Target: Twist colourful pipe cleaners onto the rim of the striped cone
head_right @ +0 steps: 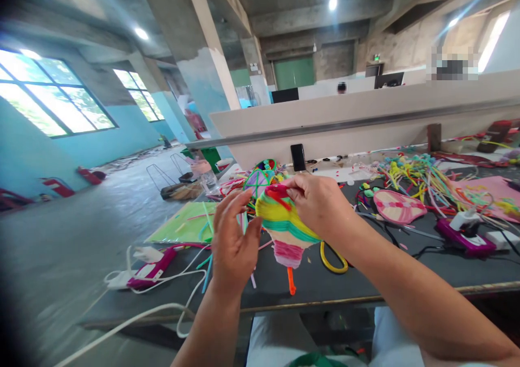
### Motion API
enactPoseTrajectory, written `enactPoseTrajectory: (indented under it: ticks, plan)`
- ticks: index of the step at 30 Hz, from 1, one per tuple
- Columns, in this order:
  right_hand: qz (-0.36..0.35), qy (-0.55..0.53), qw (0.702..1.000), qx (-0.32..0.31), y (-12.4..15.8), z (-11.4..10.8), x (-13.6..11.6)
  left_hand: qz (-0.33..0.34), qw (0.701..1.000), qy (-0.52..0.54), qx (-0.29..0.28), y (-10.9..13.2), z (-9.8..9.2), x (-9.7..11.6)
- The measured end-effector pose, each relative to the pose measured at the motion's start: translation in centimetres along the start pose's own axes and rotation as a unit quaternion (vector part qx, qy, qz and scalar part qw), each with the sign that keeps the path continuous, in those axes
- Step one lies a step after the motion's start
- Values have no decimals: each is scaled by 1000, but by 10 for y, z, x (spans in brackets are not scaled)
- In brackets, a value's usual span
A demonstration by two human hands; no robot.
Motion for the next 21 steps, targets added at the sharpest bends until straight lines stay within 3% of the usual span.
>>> enactPoseTrajectory:
  ticks: [3,7,11,16,21]
  plan:
    - [-14,9,1000,6,0,1,-2,79,992,-88,-36,-15,6,-1]
    - [-35,17,999,11,2,0,-6,111,991,-60,-50,-29,10,-8]
    - [-42,29,999,-5,2,-1,-9,93,992,-12,-88,-36,13,-16]
    - [-48,70,996,-24,1,0,-11,82,993,6,-87,-39,14,-16]
    - [-70,81,994,-22,1,4,-11,3,997,41,-71,-41,18,-18]
Point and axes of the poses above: each hand's wrist, its own y-axis away from the middle knuckle, its own z-axis out of the palm, x = y × z, the point moved 3 cm from there along -y, towards the middle knuckle, and after that the axes turned 1 degree about y, right-handed, at the moved point
